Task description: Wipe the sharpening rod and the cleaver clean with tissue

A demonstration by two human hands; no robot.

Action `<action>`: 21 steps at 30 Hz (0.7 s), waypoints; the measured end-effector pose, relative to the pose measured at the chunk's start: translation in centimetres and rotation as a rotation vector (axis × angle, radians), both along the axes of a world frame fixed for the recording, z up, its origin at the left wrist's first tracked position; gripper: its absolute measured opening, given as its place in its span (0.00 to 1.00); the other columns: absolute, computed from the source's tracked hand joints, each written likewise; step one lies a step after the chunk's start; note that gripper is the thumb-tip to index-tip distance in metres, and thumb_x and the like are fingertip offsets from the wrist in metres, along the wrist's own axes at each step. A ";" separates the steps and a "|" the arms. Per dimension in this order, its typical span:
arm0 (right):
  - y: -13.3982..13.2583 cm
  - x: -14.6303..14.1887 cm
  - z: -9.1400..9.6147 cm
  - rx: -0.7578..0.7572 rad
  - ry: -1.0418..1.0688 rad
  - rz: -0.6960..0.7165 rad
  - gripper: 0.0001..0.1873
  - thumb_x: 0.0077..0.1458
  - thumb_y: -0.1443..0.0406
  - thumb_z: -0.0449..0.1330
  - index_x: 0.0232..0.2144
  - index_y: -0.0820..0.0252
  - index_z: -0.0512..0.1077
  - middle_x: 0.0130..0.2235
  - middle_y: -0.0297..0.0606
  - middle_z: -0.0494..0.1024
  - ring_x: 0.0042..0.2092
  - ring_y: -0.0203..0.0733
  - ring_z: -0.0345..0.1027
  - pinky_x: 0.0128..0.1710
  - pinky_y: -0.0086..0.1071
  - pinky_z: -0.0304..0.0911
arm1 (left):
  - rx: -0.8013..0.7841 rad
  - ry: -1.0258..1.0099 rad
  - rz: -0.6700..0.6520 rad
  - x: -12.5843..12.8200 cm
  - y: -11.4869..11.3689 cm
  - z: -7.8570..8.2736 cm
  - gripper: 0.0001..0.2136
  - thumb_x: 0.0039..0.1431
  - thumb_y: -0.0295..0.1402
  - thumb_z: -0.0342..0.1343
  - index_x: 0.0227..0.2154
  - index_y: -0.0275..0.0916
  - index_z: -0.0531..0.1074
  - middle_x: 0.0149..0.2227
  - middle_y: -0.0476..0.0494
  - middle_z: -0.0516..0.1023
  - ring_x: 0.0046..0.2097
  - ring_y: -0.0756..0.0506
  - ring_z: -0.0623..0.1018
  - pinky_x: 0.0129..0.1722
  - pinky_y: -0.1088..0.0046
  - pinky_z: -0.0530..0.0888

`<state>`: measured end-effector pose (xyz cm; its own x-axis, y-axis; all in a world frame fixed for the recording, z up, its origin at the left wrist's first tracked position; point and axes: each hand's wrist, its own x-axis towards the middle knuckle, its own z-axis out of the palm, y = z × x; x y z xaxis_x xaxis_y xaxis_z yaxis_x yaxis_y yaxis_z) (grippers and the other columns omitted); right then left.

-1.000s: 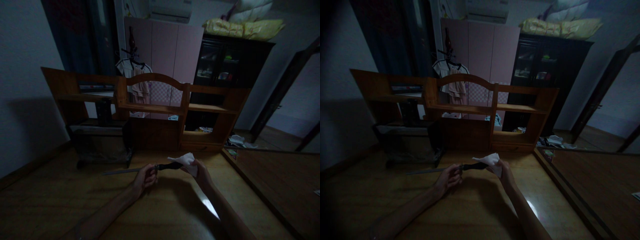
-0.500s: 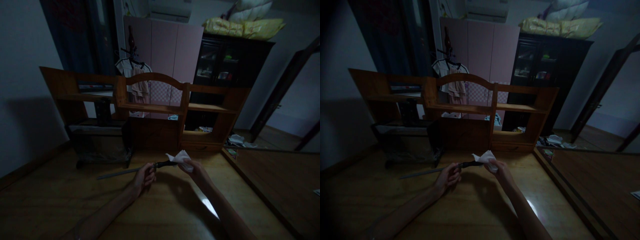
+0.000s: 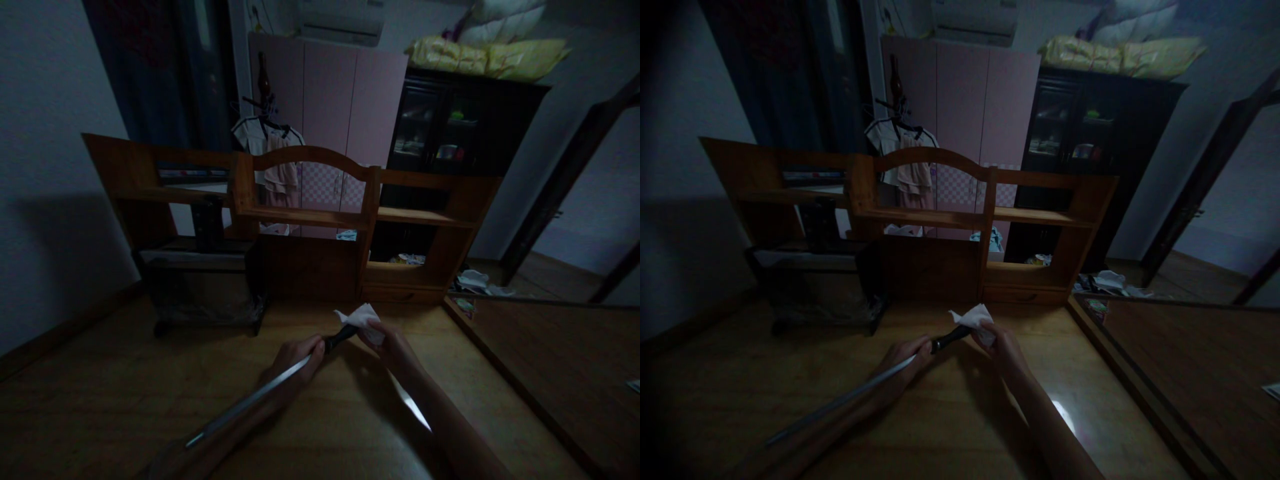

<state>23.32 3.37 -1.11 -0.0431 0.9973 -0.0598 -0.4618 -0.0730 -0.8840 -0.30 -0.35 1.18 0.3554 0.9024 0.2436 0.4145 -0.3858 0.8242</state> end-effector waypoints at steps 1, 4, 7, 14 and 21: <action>0.0 0.0 0.0 -0.003 0.015 -0.005 0.11 0.47 0.62 0.63 0.33 0.64 0.76 0.39 0.40 0.79 0.49 0.49 0.69 0.51 0.39 0.64 | 0.027 0.066 -0.004 0.0 -0.1 0.2 0.15 0.63 0.41 0.43 0.28 0.40 0.70 0.25 0.50 0.69 0.29 0.48 0.69 0.28 0.76 0.59; 0.1 0.0 -0.1 -0.027 0.058 -0.028 0.12 0.45 0.63 0.64 0.33 0.65 0.76 0.40 0.42 0.79 0.49 0.49 0.69 0.50 0.37 0.66 | 0.067 0.139 0.020 0.1 -0.2 0.4 0.16 0.64 0.41 0.40 0.30 0.40 0.70 0.25 0.50 0.70 0.29 0.47 0.70 0.29 0.75 0.60; 0.3 0.3 -0.3 -0.057 0.053 -0.073 0.10 0.44 0.64 0.65 0.30 0.65 0.75 0.37 0.42 0.79 0.45 0.47 0.72 0.47 0.34 0.68 | 0.079 0.106 0.065 0.0 0.3 0.0 0.17 0.64 0.42 0.40 0.29 0.39 0.69 0.24 0.50 0.68 0.28 0.48 0.70 0.28 0.75 0.59; 0.3 1.0 0.4 -0.042 0.075 -0.213 0.12 0.38 0.65 0.67 0.29 0.61 0.74 0.36 0.38 0.80 0.43 0.47 0.73 0.44 0.37 0.71 | -0.164 -0.241 0.192 -0.2 2.4 -3.0 0.18 0.60 0.50 0.44 0.28 0.40 0.66 0.18 0.54 0.61 0.20 0.52 0.63 0.18 0.79 0.55; 0.6 1.5 0.1 0.052 -0.055 -0.251 0.15 0.45 0.58 0.63 0.33 0.61 0.73 0.40 0.40 0.78 0.45 0.46 0.71 0.43 0.35 0.70 | -0.387 -0.436 -0.034 0.1 4.1 -5.2 0.20 0.55 0.53 0.50 0.26 0.39 0.64 0.14 0.58 0.59 0.13 0.55 0.56 0.12 0.81 0.54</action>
<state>24.80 3.96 -1.06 0.2081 0.9781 -0.0039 -0.4108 0.0837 -0.9079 -0.18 3.77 -3.99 0.3267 0.9447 0.0290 -0.0024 -0.0298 0.9996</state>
